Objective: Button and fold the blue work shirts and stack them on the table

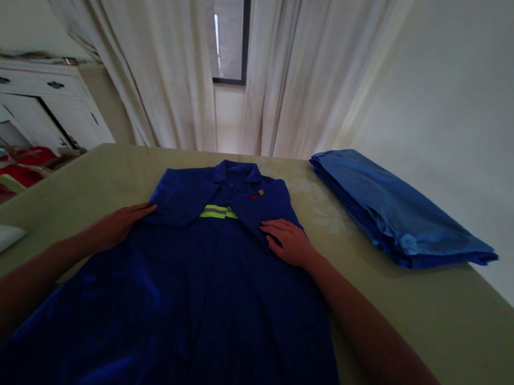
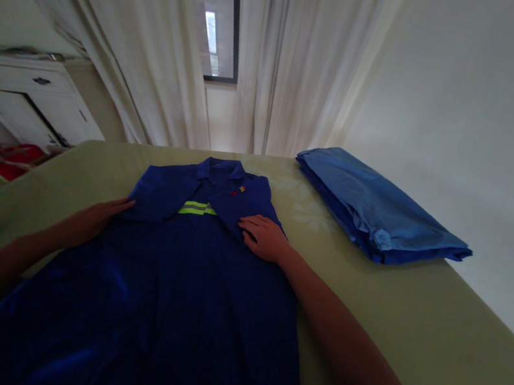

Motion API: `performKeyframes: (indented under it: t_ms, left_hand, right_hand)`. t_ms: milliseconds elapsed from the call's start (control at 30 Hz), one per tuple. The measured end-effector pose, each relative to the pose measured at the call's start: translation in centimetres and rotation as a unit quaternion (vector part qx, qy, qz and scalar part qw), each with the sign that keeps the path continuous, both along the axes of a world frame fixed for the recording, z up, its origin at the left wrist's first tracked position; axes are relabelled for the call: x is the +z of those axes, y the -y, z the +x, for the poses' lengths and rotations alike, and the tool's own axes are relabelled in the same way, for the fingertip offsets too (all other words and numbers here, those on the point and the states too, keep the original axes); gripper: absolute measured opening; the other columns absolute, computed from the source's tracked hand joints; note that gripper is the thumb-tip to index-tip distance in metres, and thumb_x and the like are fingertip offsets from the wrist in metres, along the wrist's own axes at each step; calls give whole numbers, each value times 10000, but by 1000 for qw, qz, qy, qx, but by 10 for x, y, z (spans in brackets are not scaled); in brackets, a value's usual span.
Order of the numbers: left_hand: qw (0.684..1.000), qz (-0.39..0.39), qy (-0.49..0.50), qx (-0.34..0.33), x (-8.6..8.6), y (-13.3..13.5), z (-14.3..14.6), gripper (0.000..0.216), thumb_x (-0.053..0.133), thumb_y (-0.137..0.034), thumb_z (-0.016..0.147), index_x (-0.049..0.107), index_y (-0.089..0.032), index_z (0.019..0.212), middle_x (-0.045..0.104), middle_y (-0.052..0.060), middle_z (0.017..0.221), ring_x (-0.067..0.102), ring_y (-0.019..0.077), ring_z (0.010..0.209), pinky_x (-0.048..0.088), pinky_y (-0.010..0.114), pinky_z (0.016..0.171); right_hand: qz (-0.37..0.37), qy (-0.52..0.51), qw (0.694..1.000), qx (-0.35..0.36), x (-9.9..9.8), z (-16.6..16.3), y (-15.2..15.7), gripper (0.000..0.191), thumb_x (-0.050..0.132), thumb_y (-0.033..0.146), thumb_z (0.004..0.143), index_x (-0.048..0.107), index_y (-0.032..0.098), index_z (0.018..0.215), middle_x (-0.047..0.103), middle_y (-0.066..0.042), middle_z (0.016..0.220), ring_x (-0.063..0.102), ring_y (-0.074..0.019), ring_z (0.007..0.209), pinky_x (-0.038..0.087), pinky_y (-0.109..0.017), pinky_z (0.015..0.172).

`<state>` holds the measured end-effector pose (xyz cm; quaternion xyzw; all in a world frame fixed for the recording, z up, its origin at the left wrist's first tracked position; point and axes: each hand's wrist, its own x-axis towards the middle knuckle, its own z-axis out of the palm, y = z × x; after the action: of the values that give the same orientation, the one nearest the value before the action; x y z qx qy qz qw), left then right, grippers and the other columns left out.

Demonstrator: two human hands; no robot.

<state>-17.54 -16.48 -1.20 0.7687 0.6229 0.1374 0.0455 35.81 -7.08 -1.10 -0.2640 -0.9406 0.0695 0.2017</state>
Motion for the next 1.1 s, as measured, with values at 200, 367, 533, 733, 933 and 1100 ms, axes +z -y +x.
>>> performKeyframes:
  t_ms: [200,367,533,733,933,1100]
  left_hand:
    - [998,33,-35,42,9,1,3,460,441,-358,920,721,-222,1259,725,141,1213,696,334,1152,527,521,1092]
    - [994,-57,-94,11,24,-14,7,412,518,-204,723,729,-236,1076,703,107,1048,694,311,1034,542,464,998]
    - [982,-48,-177,37,41,-19,47,401,606,-233,728,716,-270,1112,686,133,1184,638,392,1149,515,549,980]
    - [996,-20,-68,-60,35,-23,103,367,526,-222,823,727,-266,1126,692,90,1161,650,305,1160,490,457,1091]
    - [980,-159,63,-99,40,-25,93,298,576,-373,809,734,-248,1029,708,43,929,681,239,856,558,358,814]
    - [965,-244,70,-67,56,-29,110,452,642,-678,850,733,-261,1000,723,15,859,683,218,799,537,305,725]
  right_hand:
    - [1,1,1000,-1,-1,-1,-1,393,508,254,1029,716,198,1358,706,-123,1416,656,-275,1316,484,-528,1172]
    - [0,-1,1000,2,2,-1,1,392,504,244,1031,718,204,1358,704,-118,1417,657,-273,1308,491,-520,1159]
    - [-7,-7,1000,11,4,1,2,374,523,360,1074,712,212,1362,703,-118,1416,657,-268,1305,492,-481,1148]
    - [-12,15,999,37,5,2,2,708,726,667,920,640,224,1466,654,-135,1484,621,-327,1348,476,-517,1143]
    - [-18,13,999,24,6,2,3,585,684,598,974,672,230,1429,665,-127,1472,621,-317,1347,475,-513,1134]
    - [-23,8,999,24,6,1,3,555,670,581,991,681,221,1413,673,-127,1460,629,-312,1334,478,-511,1122]
